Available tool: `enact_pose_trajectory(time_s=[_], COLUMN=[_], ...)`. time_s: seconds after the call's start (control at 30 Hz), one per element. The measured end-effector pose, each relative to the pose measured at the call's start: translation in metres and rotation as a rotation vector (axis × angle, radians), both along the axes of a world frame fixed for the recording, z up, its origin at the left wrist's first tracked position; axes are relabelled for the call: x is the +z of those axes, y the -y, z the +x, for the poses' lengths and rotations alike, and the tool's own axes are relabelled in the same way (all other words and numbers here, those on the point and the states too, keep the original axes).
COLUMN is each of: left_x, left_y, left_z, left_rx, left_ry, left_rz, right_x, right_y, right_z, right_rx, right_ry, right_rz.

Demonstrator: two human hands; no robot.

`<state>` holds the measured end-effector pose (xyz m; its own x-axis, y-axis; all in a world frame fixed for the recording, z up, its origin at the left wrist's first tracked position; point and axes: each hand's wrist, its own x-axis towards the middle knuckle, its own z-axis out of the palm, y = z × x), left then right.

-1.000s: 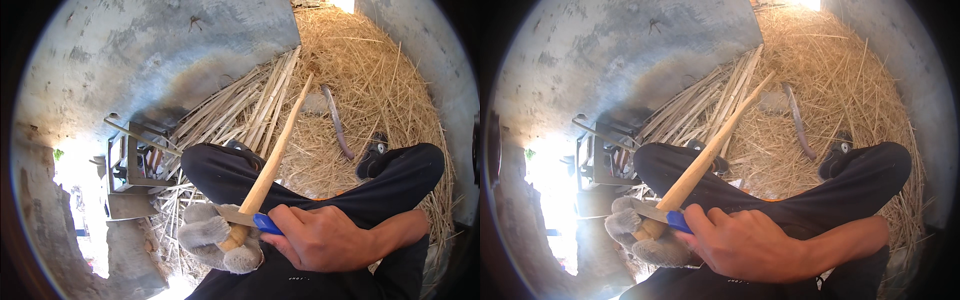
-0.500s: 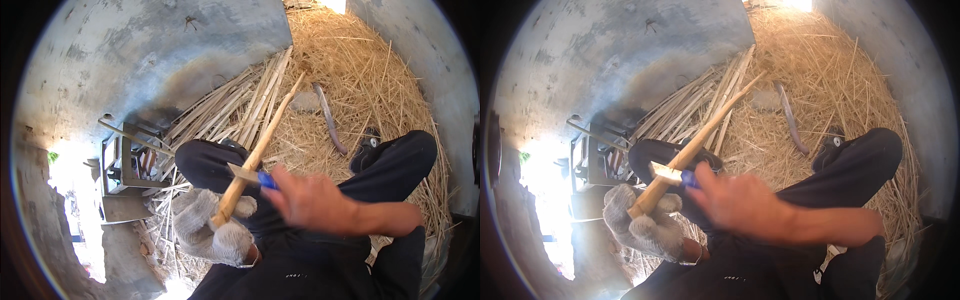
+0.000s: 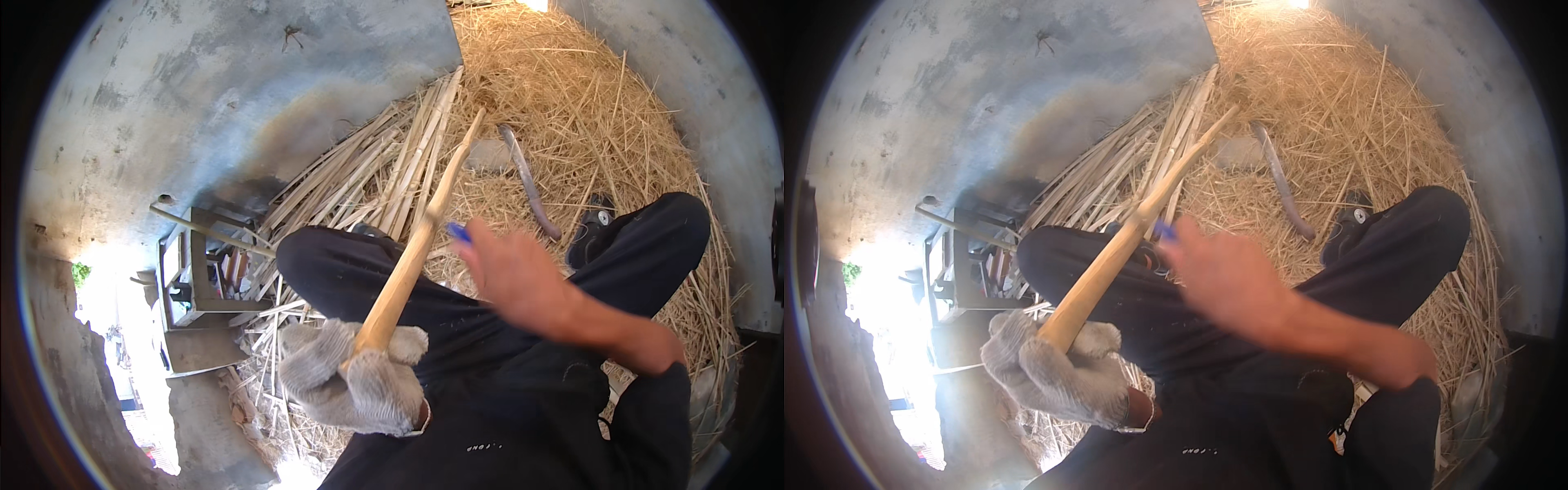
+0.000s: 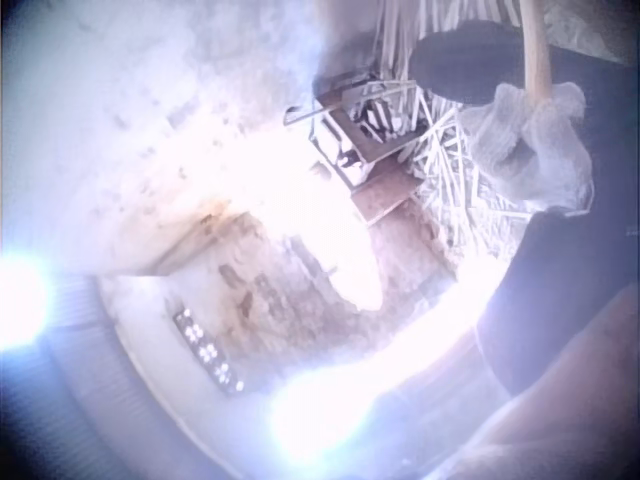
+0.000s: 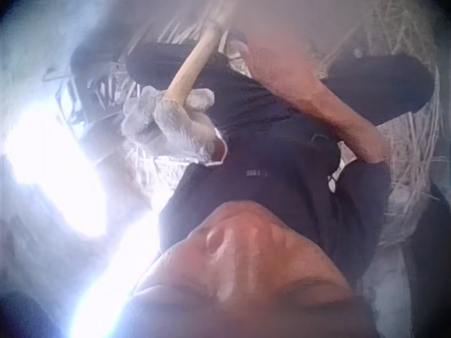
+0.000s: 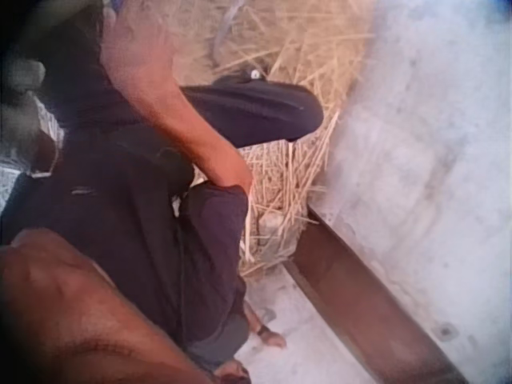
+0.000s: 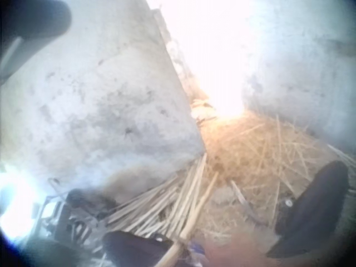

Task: The person sits on a straw-covered floor and uses a knife to split long bamboo sticks into thin strips. They hold the bamboo with a gloved hand and carefully shave the material, occasionally using a larger blade to split the sticks further.

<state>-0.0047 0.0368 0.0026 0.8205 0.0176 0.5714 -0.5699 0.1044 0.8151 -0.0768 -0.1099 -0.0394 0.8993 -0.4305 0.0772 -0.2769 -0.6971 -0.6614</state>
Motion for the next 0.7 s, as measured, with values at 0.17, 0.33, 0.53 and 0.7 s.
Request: enact_pose_trajectory(time_s=[0.17, 0.33, 0.53, 0.7], left_x=[-0.003, -0.006, -0.011, -0.006], left_y=[0.010, 0.011, 0.014, 0.014], left_z=[0.005, 0.003, 0.006, 0.006], left_rx=[-0.004, 0.008, 0.018, 0.058], left_ry=[0.029, 0.048, 0.075, 0.049], left_rz=[-0.003, 0.007, 0.016, -0.010], right_x=[0.031, -0.004, 0.023, 0.007], right_y=[-0.019, -0.002, -0.019, -0.020], right_z=[-0.013, 0.005, -0.007, 0.005], right_rx=[0.189, 0.061, 0.222, 0.158], right_ry=[0.294, 0.170, 0.332, 0.296], right_rz=[0.109, 0.059, 0.069, 0.023])
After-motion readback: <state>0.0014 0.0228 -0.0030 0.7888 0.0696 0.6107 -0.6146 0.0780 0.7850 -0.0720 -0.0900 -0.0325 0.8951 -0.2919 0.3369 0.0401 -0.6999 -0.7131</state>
